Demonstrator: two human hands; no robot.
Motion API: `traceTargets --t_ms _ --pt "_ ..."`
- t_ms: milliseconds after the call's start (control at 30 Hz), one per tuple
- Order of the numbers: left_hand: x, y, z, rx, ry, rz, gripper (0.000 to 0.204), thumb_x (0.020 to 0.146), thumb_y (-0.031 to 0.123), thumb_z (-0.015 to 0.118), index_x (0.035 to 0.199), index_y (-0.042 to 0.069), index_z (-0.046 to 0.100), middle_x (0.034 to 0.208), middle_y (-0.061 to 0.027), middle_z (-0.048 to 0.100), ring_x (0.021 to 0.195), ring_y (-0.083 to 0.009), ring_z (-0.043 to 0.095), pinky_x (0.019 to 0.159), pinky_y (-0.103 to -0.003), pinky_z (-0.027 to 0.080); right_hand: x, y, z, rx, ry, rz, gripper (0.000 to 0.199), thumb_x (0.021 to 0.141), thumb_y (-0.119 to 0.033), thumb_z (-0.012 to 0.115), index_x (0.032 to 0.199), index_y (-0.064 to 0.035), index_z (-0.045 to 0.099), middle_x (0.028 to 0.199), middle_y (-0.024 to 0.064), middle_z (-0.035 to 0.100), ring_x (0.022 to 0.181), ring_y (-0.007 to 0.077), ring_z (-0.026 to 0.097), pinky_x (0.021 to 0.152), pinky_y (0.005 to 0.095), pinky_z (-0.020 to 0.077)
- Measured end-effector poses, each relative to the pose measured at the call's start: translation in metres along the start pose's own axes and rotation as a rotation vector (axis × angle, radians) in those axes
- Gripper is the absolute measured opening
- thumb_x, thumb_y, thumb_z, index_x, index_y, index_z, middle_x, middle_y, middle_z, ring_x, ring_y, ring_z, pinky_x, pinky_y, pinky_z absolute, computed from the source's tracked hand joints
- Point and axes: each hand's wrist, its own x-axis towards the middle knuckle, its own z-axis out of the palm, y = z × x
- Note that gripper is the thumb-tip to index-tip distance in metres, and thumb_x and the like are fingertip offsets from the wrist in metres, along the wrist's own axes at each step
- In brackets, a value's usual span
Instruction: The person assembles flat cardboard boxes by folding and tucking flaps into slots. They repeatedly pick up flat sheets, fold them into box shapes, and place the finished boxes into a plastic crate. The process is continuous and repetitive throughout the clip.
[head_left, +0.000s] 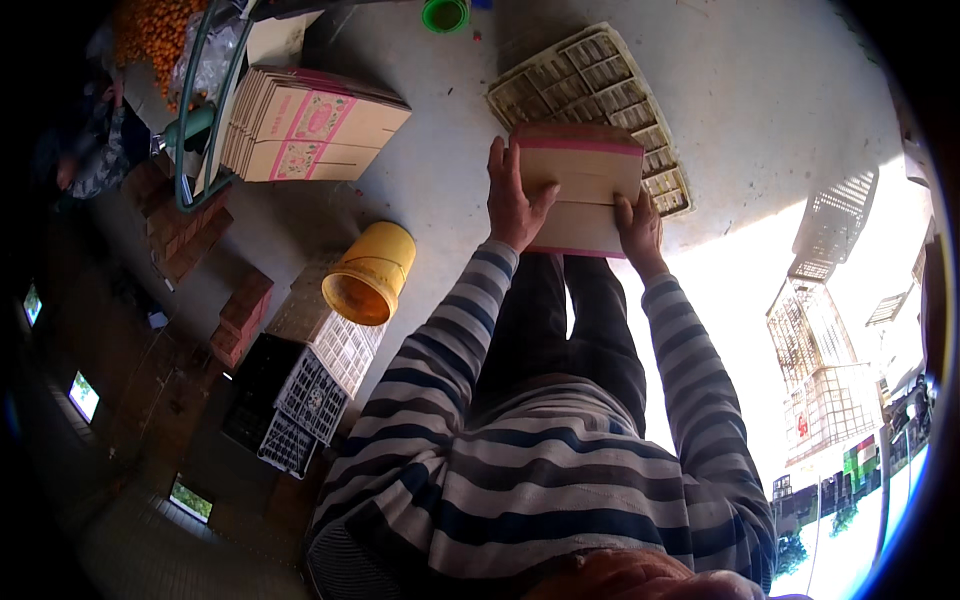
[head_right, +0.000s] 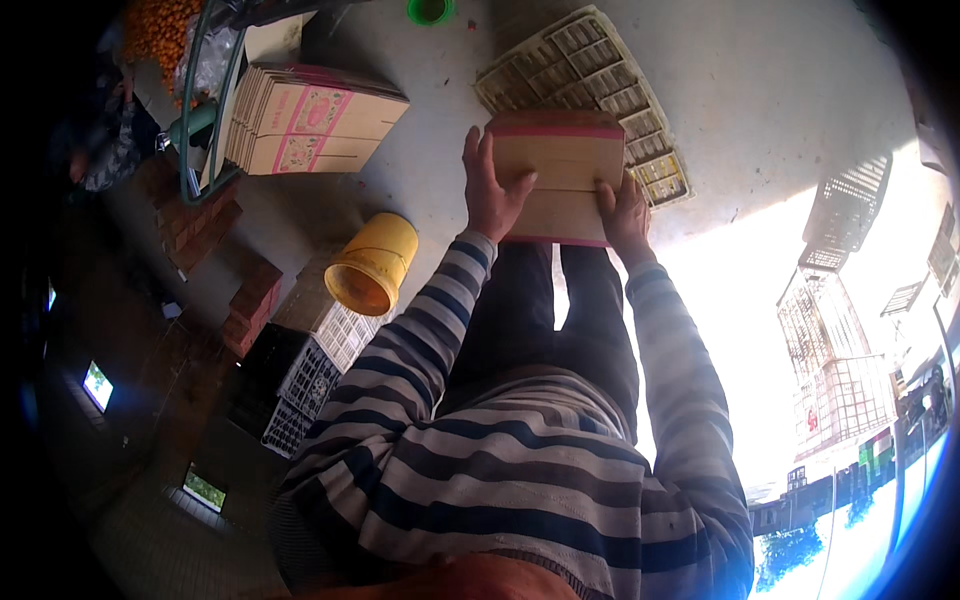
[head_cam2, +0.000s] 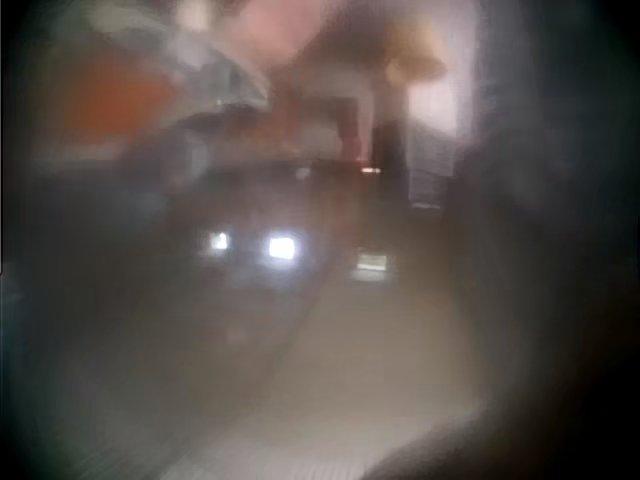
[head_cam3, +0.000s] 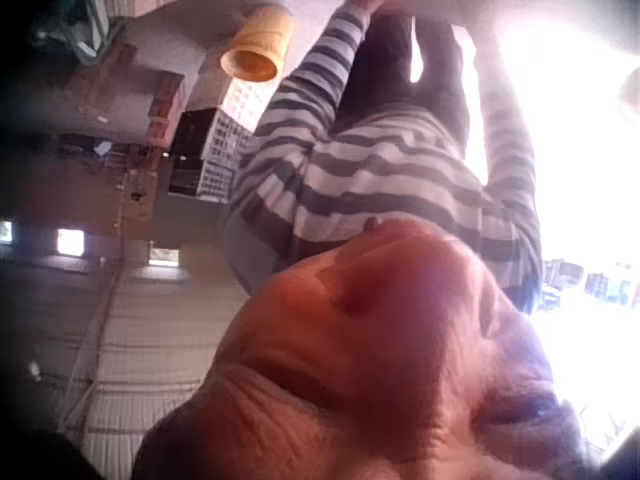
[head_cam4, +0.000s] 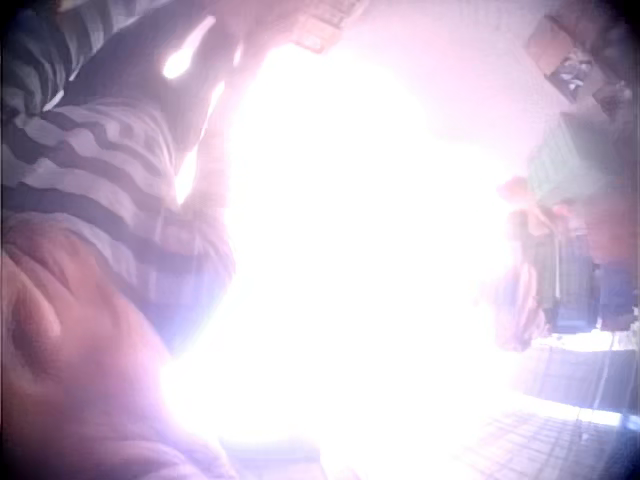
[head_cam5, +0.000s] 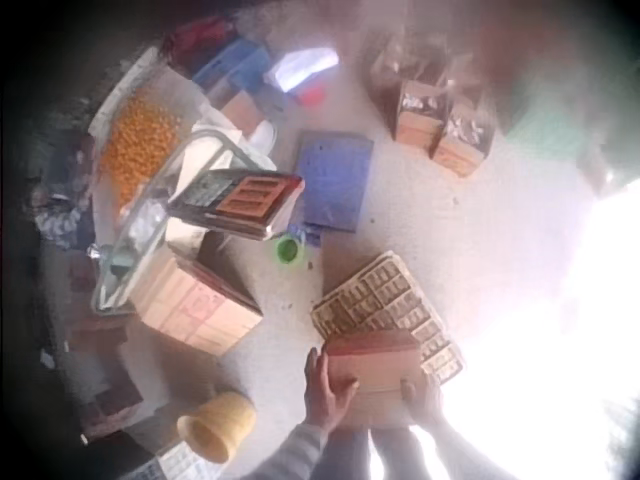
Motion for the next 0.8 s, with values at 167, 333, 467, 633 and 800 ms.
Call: traceTargets --t_ms 167,333,467,633,800 --pt "-0.016 0.002 -0.011 -0.82 0.133 -0.814 0.053 0.102 0.043 0.045 0.125 -0.003 0.058 0.119 -0.0157 0.063 0.108 -0.0271 0.059 0.099 -0.041 0.044 -0.005 -0.022 -0.038 0.602 -0.184 0.313 0.05 0.104 -0.04 0.047 0.124 0.0035 0.06 0.113 0.0175 0.068 0.109 0.0242 0.063 0.093 0.0378 0.0501" --pt "-0.026 0.028 -0.056 -1.297 0.196 -0.577 0.062 0.102 0.052 0.038 0.114 -0.003 0.065 0.103 -0.0095 0.071 0.086 -0.0107 0.058 0.071 -0.028 0.039 -0.033 -0.038 -0.113 0.903 -0.138 0.183 0.067 0.104 -0.056 0.032 0.124 0.0013 0.059 0.113 0.0141 0.066 0.107 0.0241 0.063 0.096 0.0417 0.0486" --pt "-0.023 0.011 -0.054 -1.255 0.027 -0.739 0.064 0.101 0.057 0.04 0.122 0.0 0.061 0.113 -0.0107 0.069 0.098 -0.0174 0.063 0.089 -0.033 0.046 -0.039 -0.03 -0.128 0.947 -0.208 0.368 0.072 0.1 -0.066 0.033 0.122 -0.0026 0.061 0.111 0.0131 0.067 0.105 0.0226 0.063 0.094 0.0407 0.0488" --pt "-0.013 -0.021 0.009 -0.872 -0.158 -0.721 0.055 0.1 0.053 0.046 0.118 0.004 0.063 0.124 -0.0093 0.064 0.109 -0.0219 0.061 0.091 -0.036 0.047 -0.009 -0.036 -0.093 0.642 -0.268 0.676 0.063 0.095 -0.065 0.047 0.108 -0.0063 0.067 0.094 0.0054 0.07 0.087 0.0172 0.064 0.081 0.0371 0.05" --pt "-0.005 0.012 0.0 0.017 0.255 -0.073 0.029 0.082 0.018 0.074 0.103 0.004 0.061 0.093 -0.0133 0.061 0.09 -0.0302 0.061 0.081 -0.041 0.05 -0.004 -0.013 -0.056 -0.085 -0.123 0.323 0.041 0.09 -0.039 0.058 0.097 0.0007 0.068 0.093 0.026 0.069 0.098 0.0438 0.066 0.081 0.0535 0.0507"
